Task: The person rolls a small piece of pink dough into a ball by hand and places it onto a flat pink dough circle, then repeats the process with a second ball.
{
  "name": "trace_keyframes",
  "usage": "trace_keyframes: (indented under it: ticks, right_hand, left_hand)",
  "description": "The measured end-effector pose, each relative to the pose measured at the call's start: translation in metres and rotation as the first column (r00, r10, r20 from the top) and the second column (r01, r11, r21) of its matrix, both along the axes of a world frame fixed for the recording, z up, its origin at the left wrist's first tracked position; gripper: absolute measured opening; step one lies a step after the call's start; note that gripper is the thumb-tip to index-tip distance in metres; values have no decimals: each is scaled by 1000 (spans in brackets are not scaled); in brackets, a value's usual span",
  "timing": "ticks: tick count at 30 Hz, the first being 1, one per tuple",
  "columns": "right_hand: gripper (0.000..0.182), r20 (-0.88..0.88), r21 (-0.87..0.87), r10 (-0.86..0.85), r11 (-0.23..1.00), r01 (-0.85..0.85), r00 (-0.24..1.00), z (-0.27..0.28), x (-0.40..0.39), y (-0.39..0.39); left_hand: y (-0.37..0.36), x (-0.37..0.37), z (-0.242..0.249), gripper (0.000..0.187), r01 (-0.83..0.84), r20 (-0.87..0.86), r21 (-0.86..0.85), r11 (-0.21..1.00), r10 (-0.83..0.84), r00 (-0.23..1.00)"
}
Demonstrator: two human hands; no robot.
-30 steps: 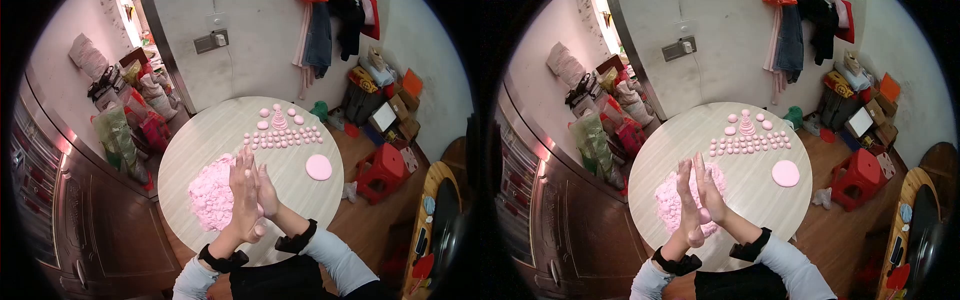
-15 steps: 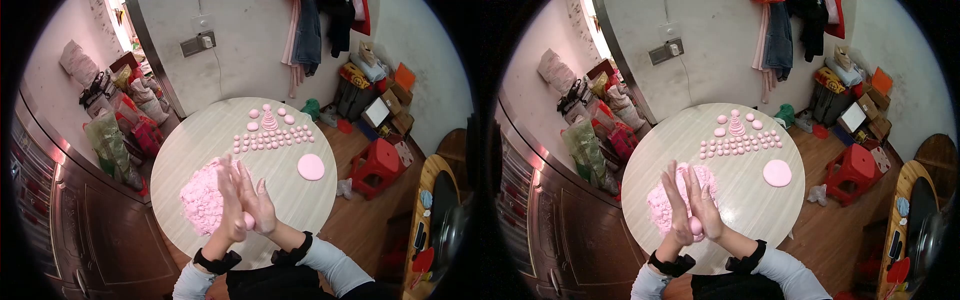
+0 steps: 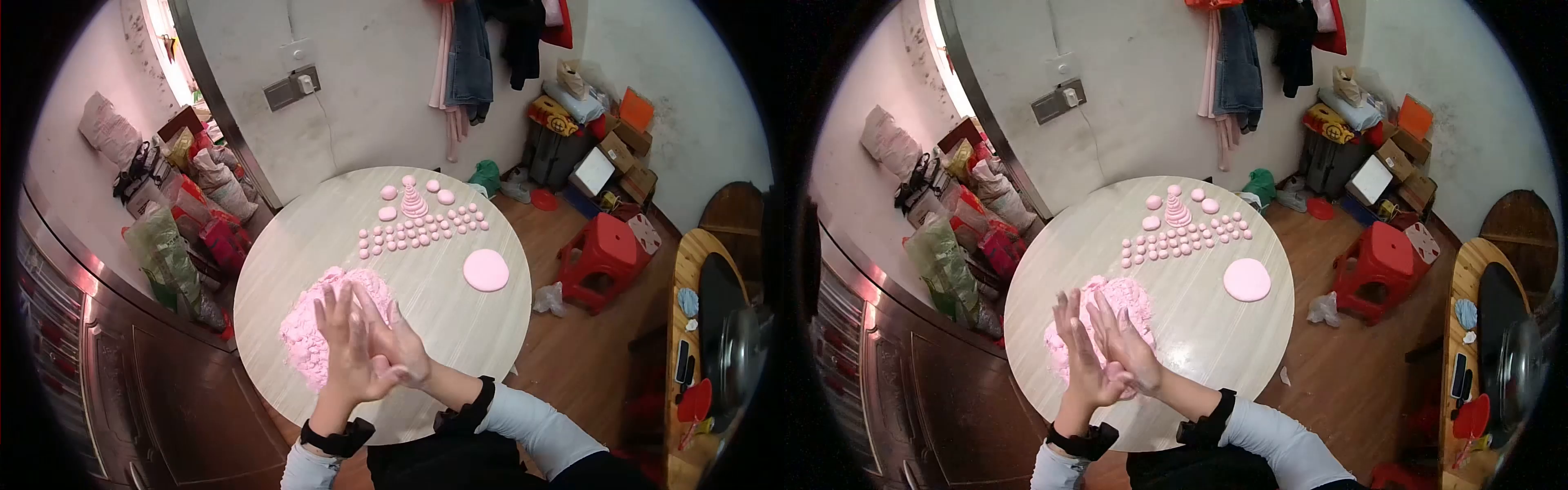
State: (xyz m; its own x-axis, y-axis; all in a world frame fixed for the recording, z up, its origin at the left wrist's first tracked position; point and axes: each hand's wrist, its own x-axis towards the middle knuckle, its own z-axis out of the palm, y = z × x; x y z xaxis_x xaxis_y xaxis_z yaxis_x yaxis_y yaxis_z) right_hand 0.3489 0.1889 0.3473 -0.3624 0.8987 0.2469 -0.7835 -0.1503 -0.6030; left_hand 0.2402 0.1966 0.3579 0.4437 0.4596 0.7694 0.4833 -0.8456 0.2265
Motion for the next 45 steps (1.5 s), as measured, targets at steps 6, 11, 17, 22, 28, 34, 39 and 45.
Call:
trace_keyframes:
  ticks: [6, 11, 17, 22, 28, 34, 39, 45]
  right_hand:
    - [73, 314, 377, -241, 919, 112, 918, -19, -17, 7]
    - [77, 232, 373, -220, 920, 122, 948, 20, -17, -2]
    - [80, 262, 318, -107, 948, 19, 959, 11, -29, -8]
    - [77, 119, 207, -125, 973, 99, 985, 22, -29, 8]
    - [77, -8, 111, -113, 987, 114, 994, 52, -6, -6]
    - [88, 225, 350, -238, 925, 149, 945, 27, -13, -6]
    - [87, 246, 429, -279, 890, 154, 928, 35, -11, -3]
    - [87, 283, 481, -300, 866, 135, 911, 32, -14, -18]
  left_hand:
    - [-13, 3, 3, 82, 17, 170, -174, 985, 13, 985]
    - [-4, -2, 17, 89, 82, 468, -387, 918, 119, 875]
    - [-8, -1, 45, 96, 78, 616, -317, 945, 143, 774]
    - [-20, 4, 21, 98, 24, 355, -58, 998, -2, 935]
    - [-12, -6, 2, 96, -138, 176, 128, 982, 114, 978]
    - [-15, 4, 26, 101, -69, 389, 13, 998, 58, 919]
    - [-15, 13, 24, 100, -16, 402, -43, 999, 32, 915]
    - [-12, 13, 52, 100, 32, 656, -104, 994, 44, 753]
